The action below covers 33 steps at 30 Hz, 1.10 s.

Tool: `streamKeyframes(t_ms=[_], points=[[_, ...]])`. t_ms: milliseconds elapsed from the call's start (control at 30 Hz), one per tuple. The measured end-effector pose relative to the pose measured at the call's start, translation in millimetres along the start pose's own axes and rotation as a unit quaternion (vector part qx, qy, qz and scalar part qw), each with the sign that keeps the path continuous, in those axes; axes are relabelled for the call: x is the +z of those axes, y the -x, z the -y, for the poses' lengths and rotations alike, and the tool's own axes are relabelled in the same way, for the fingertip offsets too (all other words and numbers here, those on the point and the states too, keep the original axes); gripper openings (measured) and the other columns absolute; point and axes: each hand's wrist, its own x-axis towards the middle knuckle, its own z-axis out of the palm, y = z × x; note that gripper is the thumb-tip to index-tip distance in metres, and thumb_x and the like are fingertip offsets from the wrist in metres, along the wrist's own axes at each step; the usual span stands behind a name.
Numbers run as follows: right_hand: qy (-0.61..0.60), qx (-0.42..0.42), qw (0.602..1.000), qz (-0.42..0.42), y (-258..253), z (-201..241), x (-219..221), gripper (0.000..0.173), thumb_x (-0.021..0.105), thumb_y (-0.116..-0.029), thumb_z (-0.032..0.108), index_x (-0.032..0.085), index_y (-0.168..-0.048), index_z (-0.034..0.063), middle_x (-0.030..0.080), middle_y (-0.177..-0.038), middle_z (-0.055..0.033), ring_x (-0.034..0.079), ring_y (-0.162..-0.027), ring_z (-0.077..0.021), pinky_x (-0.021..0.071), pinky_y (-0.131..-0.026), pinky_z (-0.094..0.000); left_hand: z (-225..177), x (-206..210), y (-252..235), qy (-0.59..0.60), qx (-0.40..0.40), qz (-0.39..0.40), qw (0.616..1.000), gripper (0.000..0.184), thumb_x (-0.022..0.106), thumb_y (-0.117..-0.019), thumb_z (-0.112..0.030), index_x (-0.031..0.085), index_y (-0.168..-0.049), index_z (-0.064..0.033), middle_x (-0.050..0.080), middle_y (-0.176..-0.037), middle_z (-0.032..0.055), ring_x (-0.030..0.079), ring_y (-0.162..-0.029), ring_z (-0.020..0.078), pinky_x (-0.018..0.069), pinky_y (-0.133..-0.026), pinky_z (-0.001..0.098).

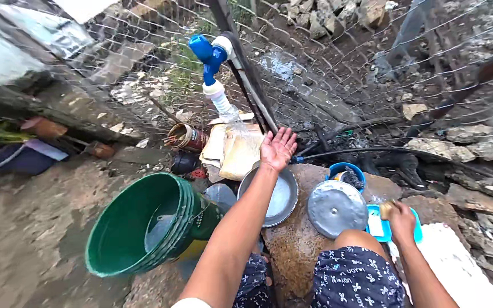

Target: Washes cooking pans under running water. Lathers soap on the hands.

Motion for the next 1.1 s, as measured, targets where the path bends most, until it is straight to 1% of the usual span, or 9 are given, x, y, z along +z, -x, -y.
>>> streamKeyframes(t_ms=[167, 267, 367, 533, 633, 733, 833, 1000, 1100], points=[[-0.256, 0.041, 0.949, 0.177, 27.7, 193.7, 11.6, 0.034, 0.03, -0.1115, 0.018, 0.055, -0.12, -0.0024, 0.063, -0.092, -0.011, 0.064, -0.077, -0.0176, 0.0575, -0.072, -0.0356, 62.0, 62.1, 29.3, 0.058, -0.074, 0.043, 0.995, 0.067, 0.019, -0.1084, -0.057, 0.043, -0.151, -0.0109, 0.053, -0.149, 0.0117, 0.057, -0.131, 0.0276, 0.0493, -0.104, 0.0431], [-0.017, -0.17, 0.969, 0.18, 61.7, 254.5, 45.7, 0.031, 0.054, -0.1025, 0.008, 0.063, -0.124, -0.012, 0.061, -0.131, -0.0278, 0.057, -0.126, -0.0347, 0.0461, -0.107, -0.0487, 77.9, 88.9, 48.9, 0.065, -0.05, 0.05, 0.995, 0.067, 0.015, -0.1095, -0.053, 0.043, -0.15, -0.0071, 0.058, -0.141, 0.013, 0.061, -0.123, 0.0231, 0.0515, -0.099, 0.0383], [-0.005, -0.252, 0.95, 0.182, 65.7, 265.6, 64.6, 0.045, 0.04, -0.1065, 0.019, 0.055, -0.146, 0.0037, 0.037, -0.162, -0.0222, 0.029, -0.154, -0.0353, 0.028, -0.124, -0.0537, 76.1, 104.2, 66.5, 0.033, 0.002, 0.089, 0.995, 0.064, 0.012, -0.1113, -0.049, 0.05, -0.136, -0.003, 0.064, -0.121, 0.0122, 0.064, -0.106, 0.017, 0.0535, -0.089, 0.0325], [-0.104, -0.319, 0.932, 0.134, 72.9, 256.8, 60.7, 0.04, 0.04, -0.1087, 0.019, 0.066, -0.13, -0.0025, 0.054, -0.15, -0.0211, 0.036, -0.151, -0.0323, 0.0189, -0.129, -0.0489, 60.0, 120.4, 104.7, -0.008, -0.019, 0.112, 0.993, 0.073, 0.01, -0.1063, -0.063, 0.054, -0.127, -0.0086, 0.067, -0.111, 0.0092, 0.067, -0.1, 0.0174, 0.0572, -0.081, 0.0343], [-0.163, -0.359, 0.912, 0.111, 118.3, 241.1, 63.2, 0.04, 0.047, -0.1048, 0.019, 0.065, -0.131, -0.0054, 0.057, -0.147, -0.0222, 0.043, -0.147, -0.0327, 0.0235, -0.127, -0.0525, 52.8, 111.4, 98.0, -0.039, 0.011, 0.102, 0.994, 0.09, 0.005, -0.1031, -0.069, 0.031, -0.153, 0.0008, 0.05, -0.142, 0.0215, 0.055, -0.122, 0.0256, 0.0465, -0.101, 0.0432], [-0.196, -0.319, 0.923, 0.092, 92.3, 242.8, 44.7, 0.037, 0.044, -0.1076, 0.014, 0.064, -0.131, -0.0067, 0.06, -0.143, -0.0219, 0.051, -0.141, -0.0289, 0.0381, -0.121, -0.045, 63.3, 125.7, 122.7, -0.01, -0.026, 0.149, 0.988, 0.093, 0.003, -0.0948, -0.081, 0.051, -0.129, -0.0085, 0.063, -0.107, 0.0066, 0.064, -0.094, 0.0143, 0.0555, -0.081, 0.0321], [-0.243, -0.27, 0.93, 0.058, 73.2, 246.4, 32.1, 0.033, 0.042, -0.1094, 0.012, 0.064, -0.127, -0.0065, 0.063, -0.138, -0.0211, 0.057, -0.133, -0.0253, 0.0456, -0.113, -0.0429, 68.1, 126.5, 136.9, -0.004, -0.067, 0.272, 0.96, 0.108, -0.002, -0.0889, -0.085, 0.042, -0.149, -0.0068, 0.06, -0.134, 0.0116, 0.059, -0.119, 0.0197, 0.0503, -0.1, 0.0371], [-0.284, -0.322, 0.898, 0.095, 159.3, 244.0, 51.0, 0.034, 0.048, -0.1004, -0.001, 0.064, -0.13, -0.0086, 0.059, -0.142, -0.0249, 0.053, -0.138, -0.0263, 0.042, -0.118, -0.0389, 44.1, 125.1, 102.6, -0.011, 0.028, 0.12, 0.992, 0.108, -0.006, -0.0902, -0.083, 0.012, -0.162, -0.0038, 0.022, -0.165, 0.0253, 0.034, -0.149, 0.0352, 0.0345, -0.117, 0.0539], [-0.329, -0.35, 0.874, 0.079, 147.7, 245.8, 53.5, 0.034, 0.046, -0.0989, -0.002, 0.064, -0.126, -0.0125, 0.057, -0.142, -0.0295, 0.047, -0.144, -0.0328, 0.0354, -0.123, -0.0418, 44.7, 127.7, 108.3, 0.069, 0.039, 0.079, 0.994, 0.105, 0.001, -0.0908, -0.085, 0.015, -0.161, -0.0069, 0.036, -0.158, 0.0244, 0.046, -0.139, 0.035, 0.0423, -0.111, 0.0515]])
